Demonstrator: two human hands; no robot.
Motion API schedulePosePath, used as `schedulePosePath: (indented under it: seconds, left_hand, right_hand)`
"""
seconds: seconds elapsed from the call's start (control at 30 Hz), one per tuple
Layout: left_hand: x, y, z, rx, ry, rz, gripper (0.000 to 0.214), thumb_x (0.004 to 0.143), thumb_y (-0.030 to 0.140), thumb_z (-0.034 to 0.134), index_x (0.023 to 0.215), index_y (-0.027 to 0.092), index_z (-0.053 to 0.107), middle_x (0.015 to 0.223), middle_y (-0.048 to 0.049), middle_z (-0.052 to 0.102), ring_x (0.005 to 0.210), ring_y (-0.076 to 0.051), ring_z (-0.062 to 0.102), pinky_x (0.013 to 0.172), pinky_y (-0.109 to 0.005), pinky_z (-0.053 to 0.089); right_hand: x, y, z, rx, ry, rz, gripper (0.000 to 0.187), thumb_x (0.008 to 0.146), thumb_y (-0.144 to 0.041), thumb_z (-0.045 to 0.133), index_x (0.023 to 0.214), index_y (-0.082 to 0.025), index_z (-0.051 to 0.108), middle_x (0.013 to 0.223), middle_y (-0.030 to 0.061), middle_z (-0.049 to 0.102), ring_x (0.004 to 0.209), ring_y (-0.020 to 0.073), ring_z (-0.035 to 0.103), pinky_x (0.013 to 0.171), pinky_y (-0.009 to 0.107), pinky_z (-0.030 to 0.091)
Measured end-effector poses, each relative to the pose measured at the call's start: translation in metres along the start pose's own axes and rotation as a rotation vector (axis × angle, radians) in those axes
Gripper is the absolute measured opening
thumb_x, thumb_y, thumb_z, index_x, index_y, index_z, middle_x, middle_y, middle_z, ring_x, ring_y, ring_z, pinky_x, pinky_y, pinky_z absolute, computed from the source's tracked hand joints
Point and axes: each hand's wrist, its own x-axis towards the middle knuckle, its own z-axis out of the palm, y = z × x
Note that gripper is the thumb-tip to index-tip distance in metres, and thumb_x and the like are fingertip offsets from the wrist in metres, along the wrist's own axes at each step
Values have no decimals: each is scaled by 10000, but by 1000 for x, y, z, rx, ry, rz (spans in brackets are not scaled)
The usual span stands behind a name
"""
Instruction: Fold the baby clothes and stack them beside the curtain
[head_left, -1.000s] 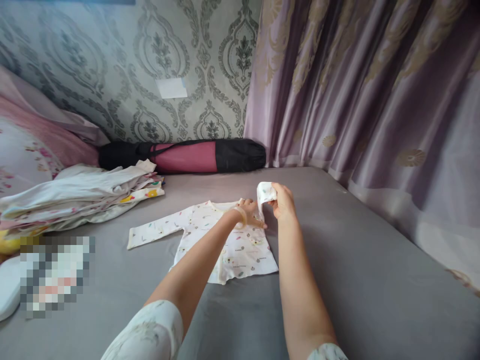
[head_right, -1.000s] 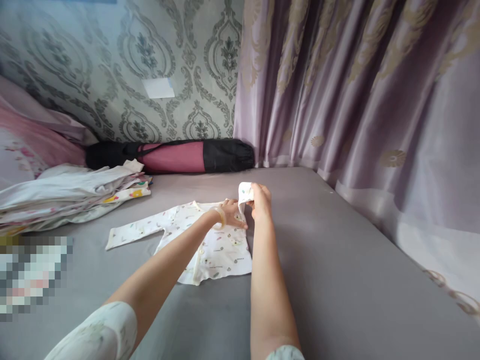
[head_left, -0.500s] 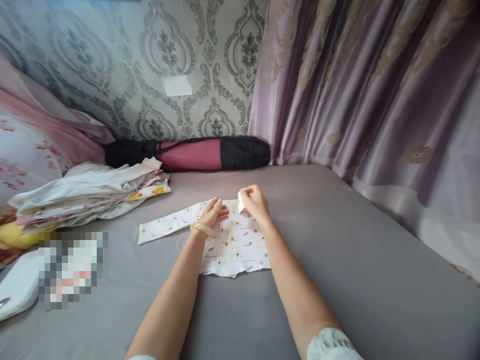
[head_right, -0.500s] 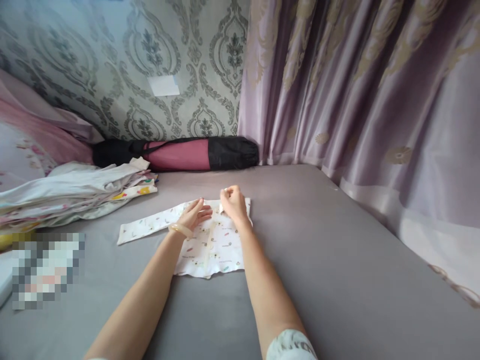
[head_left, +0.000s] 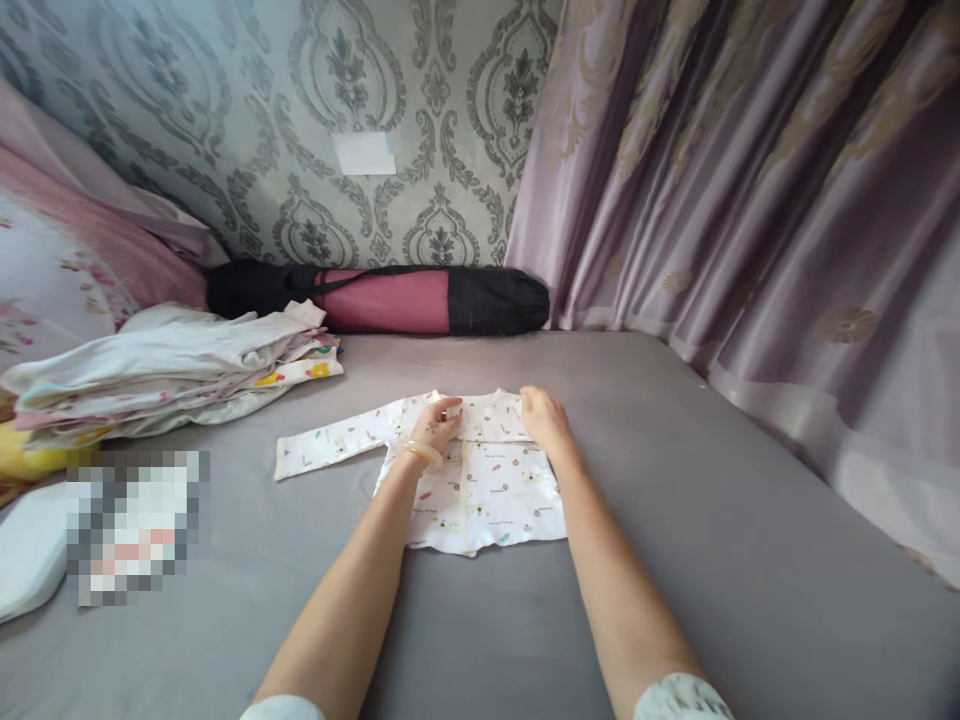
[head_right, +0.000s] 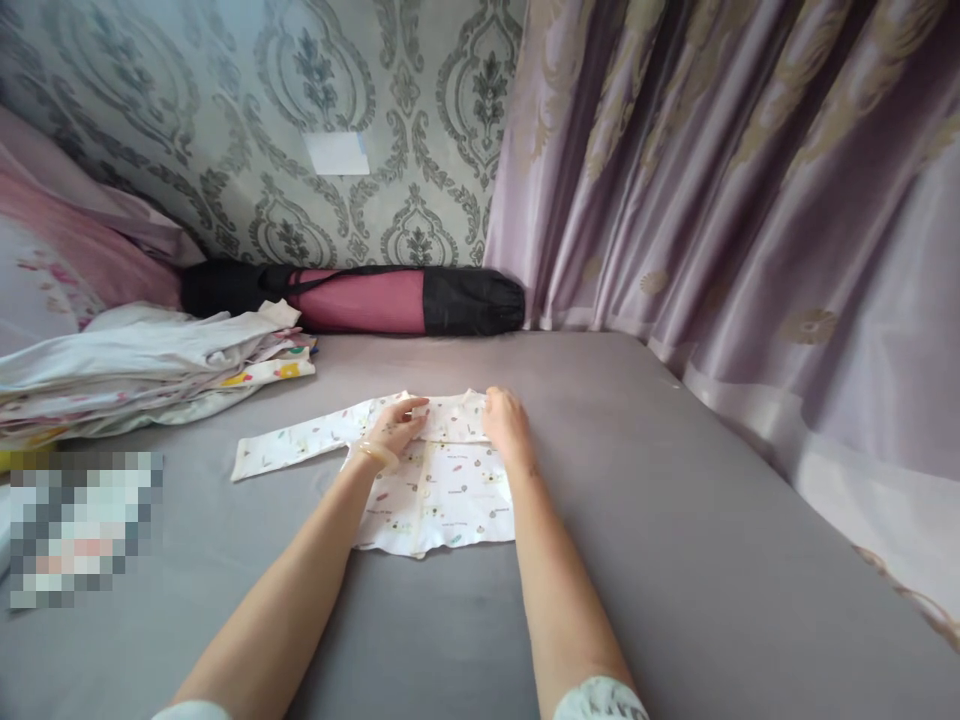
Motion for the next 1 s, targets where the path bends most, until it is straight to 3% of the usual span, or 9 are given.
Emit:
schedulePosePath:
  seconds: [0.13,0.27,0.47,0.77,1.0]
  left_hand:
    - [-1,3,-1,84,27,41,435,736,159,553,1152,156,677,836,-36,647,734,-152,571,821,-300,492]
    - [3,-1,-4,157,60,74,463,719,149,529,1159,174,672,916,-48,658,814,-177,595,858,-316,495]
    - [8,-10,-6,263,95,102,505,676,132,529,1161,181,663,1024,-65,647,842,-196,600,859,-322,495]
    - [6,-12,-5,275,67,39,478,682,117,543,1147,152,651,964,-73,643,851,-205,616,841,-323,482]
    - [5,-12,-5,281,87,53,406,677,115,549,1064,156,667,925,-69,639,864,-221,631,843,-323,473]
  right_hand:
    - [-16,-23,26,-182,-128,-170,457,955,-197,316,1367,-100,489,1466,154,431,1375,248,343,1140,414,183]
    - [-26,-38,46,-211,-207,-188,562,983,-339,277,1462,-54,348,1554,157,260,1455,255,146,1167,464,28]
    - [-30,-36,52,-189,-284,-142,637,985,-474,179,1516,-130,245,1590,94,154,1466,233,88,1161,480,12]
    - [-27,-28,55,-241,-236,-18,734,975,-516,165,1511,-15,184,1586,162,109,1466,274,51,1164,459,-22]
    - [-20,-12,53,-268,-216,65,734,980,-495,185,1503,19,169,1584,178,107,1463,287,48,1162,467,49]
